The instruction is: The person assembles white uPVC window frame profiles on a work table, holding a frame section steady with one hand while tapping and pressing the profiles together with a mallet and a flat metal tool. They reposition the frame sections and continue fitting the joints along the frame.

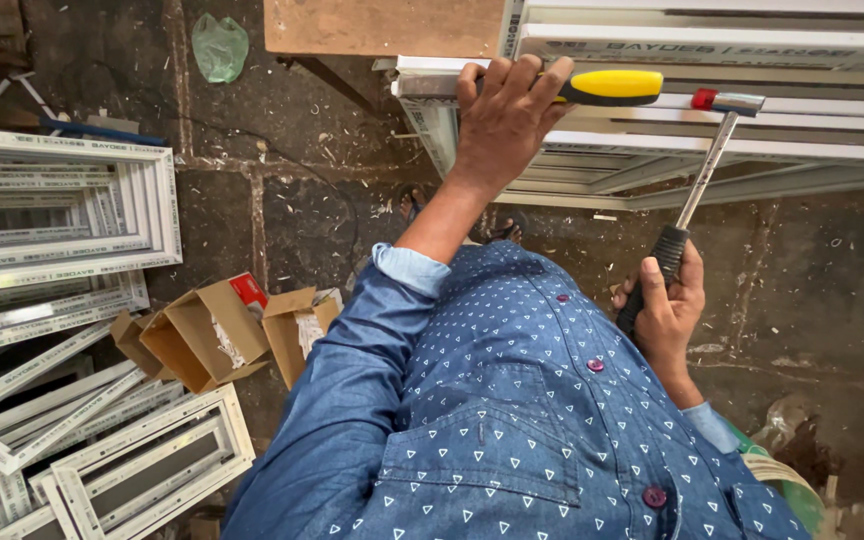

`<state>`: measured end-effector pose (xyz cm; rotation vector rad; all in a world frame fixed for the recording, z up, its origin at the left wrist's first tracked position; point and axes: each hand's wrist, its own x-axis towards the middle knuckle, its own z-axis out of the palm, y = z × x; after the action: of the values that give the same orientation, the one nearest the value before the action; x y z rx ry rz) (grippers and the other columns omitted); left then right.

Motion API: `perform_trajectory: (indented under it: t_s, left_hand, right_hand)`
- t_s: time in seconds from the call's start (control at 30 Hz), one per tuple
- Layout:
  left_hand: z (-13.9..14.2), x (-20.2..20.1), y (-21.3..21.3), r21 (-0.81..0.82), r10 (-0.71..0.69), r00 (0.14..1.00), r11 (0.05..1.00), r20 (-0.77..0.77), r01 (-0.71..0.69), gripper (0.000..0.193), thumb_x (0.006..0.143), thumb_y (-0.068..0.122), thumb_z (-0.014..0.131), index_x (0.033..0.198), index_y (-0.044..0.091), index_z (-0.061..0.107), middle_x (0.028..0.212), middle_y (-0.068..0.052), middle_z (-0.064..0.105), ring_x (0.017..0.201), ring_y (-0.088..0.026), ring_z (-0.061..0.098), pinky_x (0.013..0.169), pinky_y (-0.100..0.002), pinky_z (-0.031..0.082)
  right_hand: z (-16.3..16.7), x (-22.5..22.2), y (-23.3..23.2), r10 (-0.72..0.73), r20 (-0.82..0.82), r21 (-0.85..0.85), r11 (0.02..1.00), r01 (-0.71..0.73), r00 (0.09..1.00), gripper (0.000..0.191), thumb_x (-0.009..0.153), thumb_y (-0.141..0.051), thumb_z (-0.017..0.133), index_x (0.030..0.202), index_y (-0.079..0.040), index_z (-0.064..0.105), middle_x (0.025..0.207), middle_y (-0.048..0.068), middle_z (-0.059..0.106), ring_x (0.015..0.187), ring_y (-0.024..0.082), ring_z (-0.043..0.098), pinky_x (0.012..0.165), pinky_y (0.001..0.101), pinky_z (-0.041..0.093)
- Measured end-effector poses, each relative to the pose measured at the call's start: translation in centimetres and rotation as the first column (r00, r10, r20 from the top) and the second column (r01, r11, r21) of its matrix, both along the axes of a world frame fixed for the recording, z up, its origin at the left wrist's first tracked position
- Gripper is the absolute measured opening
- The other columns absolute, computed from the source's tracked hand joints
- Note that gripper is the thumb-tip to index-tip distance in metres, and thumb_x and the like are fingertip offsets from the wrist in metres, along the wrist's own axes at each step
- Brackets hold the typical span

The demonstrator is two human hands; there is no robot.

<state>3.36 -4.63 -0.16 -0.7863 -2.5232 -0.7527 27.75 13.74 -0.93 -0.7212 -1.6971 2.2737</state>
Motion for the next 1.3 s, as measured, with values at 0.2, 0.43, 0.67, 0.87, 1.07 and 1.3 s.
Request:
perform_trajectory:
  t_s: [0.2,0.43,0.67,0.87,1.07,1.3]
  left_hand:
    - [-0.1,0.1,0.0,-0.017,0.011,0.999,1.000,0.031,-0.011,0.046,0.096,0.043,0.072,0.136,0.027,0.055,0.113,0.005,0.056,0.110,-0.019,0.053,0.107,-0.048,0.031]
    - [-0.3,0.1,0.2,-0.004,0.002,1.000,1.000,0.025,-0.002,0.048,0.095,0.044,0.073,0.134,0.025,0.054,0.115,0.004,0.057,0.109,-0.019,0.053,0.105,-0.047,0.030]
    - [-0.1,0.3,0.2,-0.009,0.038,0.999,0.999,0.024,-0.037,0.046,0.095,0.041,0.073,0.133,0.025,0.054,0.115,0.004,0.058,0.110,-0.019,0.054,0.106,-0.047,0.030]
    - [0.0,0.0,0.2,0.002,0.039,0.998,0.999,0.056,-0.039,0.047,0.094,0.041,0.073,0.133,0.025,0.055,0.115,0.004,0.058,0.110,-0.020,0.055,0.105,-0.047,0.031]
    - [-0.1,0.0,0.4,0.003,0.042,0.997,0.999,0.064,-0.042,0.046,0.094,0.041,0.073,0.133,0.024,0.055,0.113,0.005,0.059,0.109,-0.019,0.055,0.105,-0.047,0.031]
    - [-0.2,0.0,0.4,-0.002,0.025,0.997,1.000,0.079,-0.025,0.047,0.096,0.045,0.072,0.134,0.023,0.056,0.114,0.004,0.058,0.110,-0.019,0.055,0.106,-0.046,0.031]
  right_hand:
    - [-0.1,0.2,-0.1,0.009,0.005,-0.003,1.000,-0.009,1.000,0.048,0.111,-0.008,0.059,0.155,-0.006,0.040,0.086,0.005,0.056,0.072,0.013,0.057,0.061,0.0311,0.054]
    - [1.4,0.1,0.2,0.066,0.102,0.072,0.995,-0.074,0.993,0.053,0.109,-0.009,0.057,0.157,-0.009,0.038,0.084,0.006,0.056,0.064,0.015,0.057,0.056,0.0304,0.050]
    - [2.6,-0.5,0.3,0.052,-0.037,-0.048,0.997,-0.054,0.998,0.045,0.115,-0.016,0.051,0.154,-0.012,0.030,0.087,0.008,0.057,0.064,0.016,0.059,0.058,0.0321,0.053]
    - [1.6,-0.5,0.4,0.036,0.003,-0.018,0.999,-0.036,0.999,0.041,0.116,-0.015,0.051,0.153,-0.009,0.034,0.085,0.008,0.056,0.061,0.016,0.057,0.056,0.0330,0.051]
    - [1.7,-0.3,0.2,0.194,0.090,0.124,0.971,-0.204,0.977,0.040,0.113,-0.013,0.051,0.149,-0.009,0.032,0.083,0.007,0.054,0.059,0.017,0.056,0.053,0.0315,0.049]
    - [2.3,-0.8,0.1,0.106,-0.007,0.046,0.993,-0.105,0.994,0.037,0.115,-0.016,0.047,0.146,-0.012,0.028,0.083,0.009,0.057,0.062,0.018,0.060,0.057,0.0335,0.054]
